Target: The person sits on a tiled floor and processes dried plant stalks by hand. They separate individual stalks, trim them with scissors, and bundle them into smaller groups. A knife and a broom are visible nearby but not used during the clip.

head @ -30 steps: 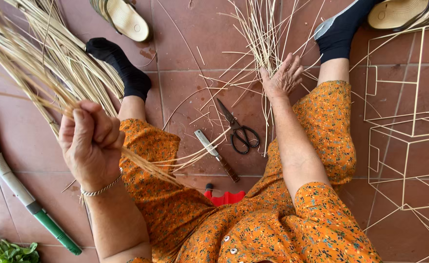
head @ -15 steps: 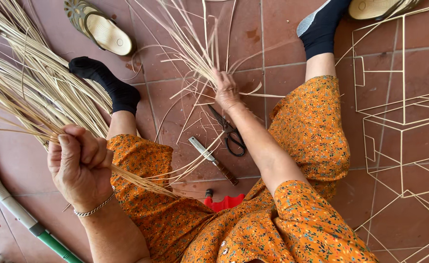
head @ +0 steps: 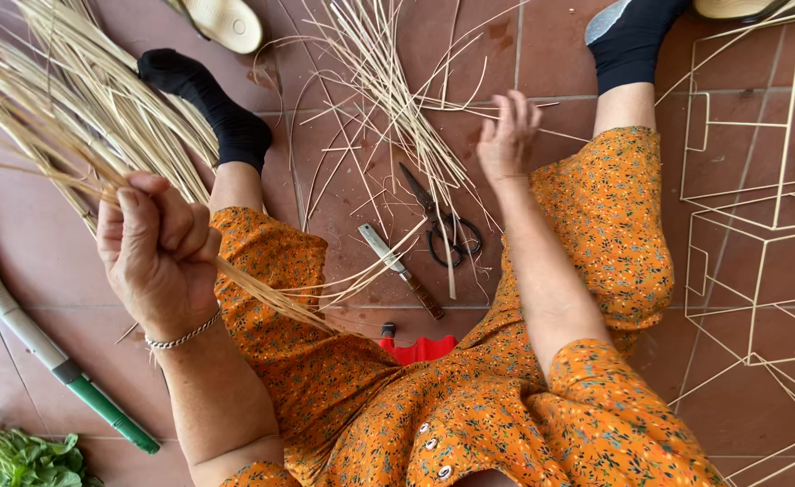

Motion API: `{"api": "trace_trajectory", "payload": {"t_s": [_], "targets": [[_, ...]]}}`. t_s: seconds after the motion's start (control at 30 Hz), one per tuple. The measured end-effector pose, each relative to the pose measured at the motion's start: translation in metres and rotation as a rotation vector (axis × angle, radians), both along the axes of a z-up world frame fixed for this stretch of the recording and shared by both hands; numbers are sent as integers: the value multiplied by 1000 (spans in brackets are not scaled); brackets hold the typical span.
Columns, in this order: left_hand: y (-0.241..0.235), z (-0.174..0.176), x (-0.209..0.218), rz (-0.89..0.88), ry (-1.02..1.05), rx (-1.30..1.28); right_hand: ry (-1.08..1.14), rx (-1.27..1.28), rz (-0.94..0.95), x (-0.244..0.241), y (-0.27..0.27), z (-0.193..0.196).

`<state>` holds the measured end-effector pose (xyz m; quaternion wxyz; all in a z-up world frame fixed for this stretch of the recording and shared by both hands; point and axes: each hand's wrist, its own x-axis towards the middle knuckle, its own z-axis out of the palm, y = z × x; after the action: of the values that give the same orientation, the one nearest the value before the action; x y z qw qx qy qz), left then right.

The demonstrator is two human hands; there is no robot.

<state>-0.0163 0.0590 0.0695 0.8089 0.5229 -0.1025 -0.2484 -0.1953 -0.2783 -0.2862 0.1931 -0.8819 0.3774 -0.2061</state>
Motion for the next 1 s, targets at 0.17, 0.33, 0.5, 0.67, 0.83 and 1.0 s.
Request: {"api": "trace_trajectory", "payload": {"t_s": [0.17,0.33,0.5,0.67,0.83,1.0], "targets": [[-3,-3,-2,-37,-21,-10,361,64,24,-35,-24,-26],[-3,-1,3,-35,-7,-43,192,330,87,-22,-18,28],[-1,-5,8,-33,40,-52,100,56,354,-15,-25,145],[4,-8,9,-18,34,-78,137,-306,360,-44,-35,262],[6,-8,6,-4,-2,-106,182,-614,358,-89,-41,349],[3,-1,-6,-15,-66,-121,178,-776,403,-115,-54,403]]}}
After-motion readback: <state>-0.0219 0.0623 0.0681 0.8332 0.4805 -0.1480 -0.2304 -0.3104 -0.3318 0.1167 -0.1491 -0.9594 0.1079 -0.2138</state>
